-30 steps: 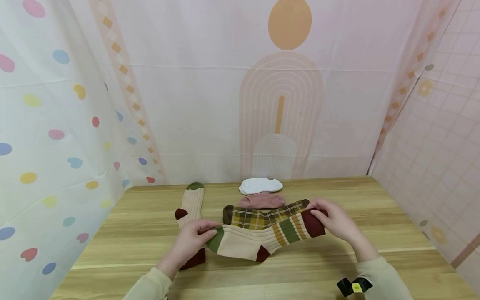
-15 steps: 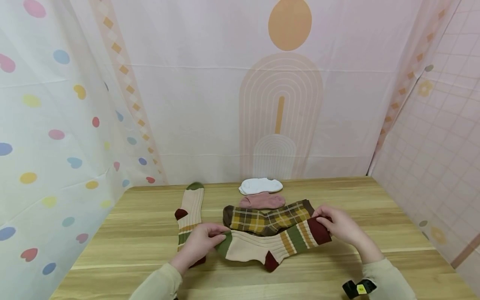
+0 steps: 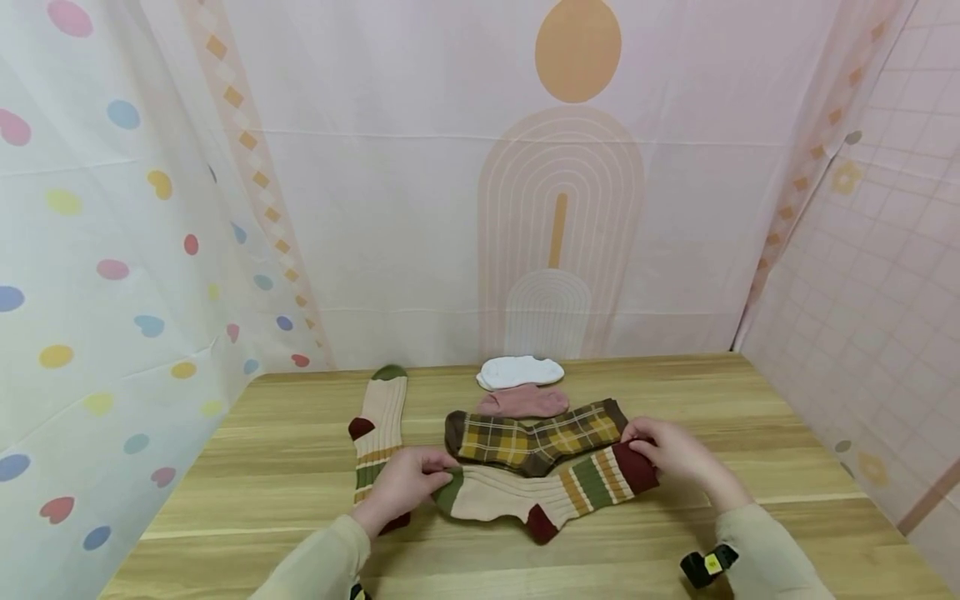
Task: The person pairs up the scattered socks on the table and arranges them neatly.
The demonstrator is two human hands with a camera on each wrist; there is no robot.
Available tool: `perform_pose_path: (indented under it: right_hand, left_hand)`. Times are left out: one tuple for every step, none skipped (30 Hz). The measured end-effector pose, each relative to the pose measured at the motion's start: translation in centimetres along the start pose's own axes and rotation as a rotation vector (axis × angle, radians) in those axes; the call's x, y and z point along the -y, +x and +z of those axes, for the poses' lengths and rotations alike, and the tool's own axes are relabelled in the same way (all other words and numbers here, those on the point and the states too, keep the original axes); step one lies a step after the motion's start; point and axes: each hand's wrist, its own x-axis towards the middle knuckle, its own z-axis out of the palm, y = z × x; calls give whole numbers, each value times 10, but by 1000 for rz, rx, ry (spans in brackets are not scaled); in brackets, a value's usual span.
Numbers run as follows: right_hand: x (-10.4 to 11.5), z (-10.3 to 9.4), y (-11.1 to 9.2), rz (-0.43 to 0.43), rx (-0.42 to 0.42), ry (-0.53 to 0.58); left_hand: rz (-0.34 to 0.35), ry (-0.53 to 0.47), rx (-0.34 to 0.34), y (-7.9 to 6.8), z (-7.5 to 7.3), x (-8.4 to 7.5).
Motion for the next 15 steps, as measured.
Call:
perform_pose_path:
  right_hand:
    - [-1, 1, 2, -5, 1, -25]
    - [-3, 2, 3, -11, 0, -52]
    - [-3, 3, 5, -18, -2, -80]
    - [-4, 4, 6, -20, 0, -98]
    - [-4, 5, 8, -23, 1, -116]
    - [-4, 6, 9, -20, 4, -123]
    - [-4, 7, 10, -15, 7, -131]
    - [-4, 7, 11, -16, 9, -138]
    - [-4, 8, 12, -13, 11, -142]
    - [-4, 8, 12, -8, 13, -144]
    - [-4, 9, 13, -4, 14, -147]
    - [-4, 9, 13, -3, 15, -151]
    - [-4, 9, 14, -1, 17, -157]
    - [-4, 9, 14, -1, 18, -160]
    - [-4, 10, 14, 1, 19, -161]
  left_hand:
    - [-4, 0, 3, 1, 0, 1]
    - [-7, 7, 7, 2, 0, 2]
    - [-14, 9, 8, 3, 1, 3]
    - [-16, 12, 14, 4, 1, 3]
    - [-16, 18, 16, 5, 2, 4]
    - [-21, 20, 18, 6, 2, 4]
    - [-25, 26, 20, 7, 3, 4]
    - [-25, 38, 19, 7, 3, 3]
    - [-25, 50, 18, 8, 3, 3]
    - [-23, 73, 13, 8, 2, 2]
    - [-22, 92, 9, 9, 2, 1]
    - [-20, 115, 2, 9, 2, 0]
    - [-20, 139, -4, 10, 2, -1]
    - [-18, 157, -11, 10, 1, -2]
    - [-19, 170, -15, 10, 1, -2]
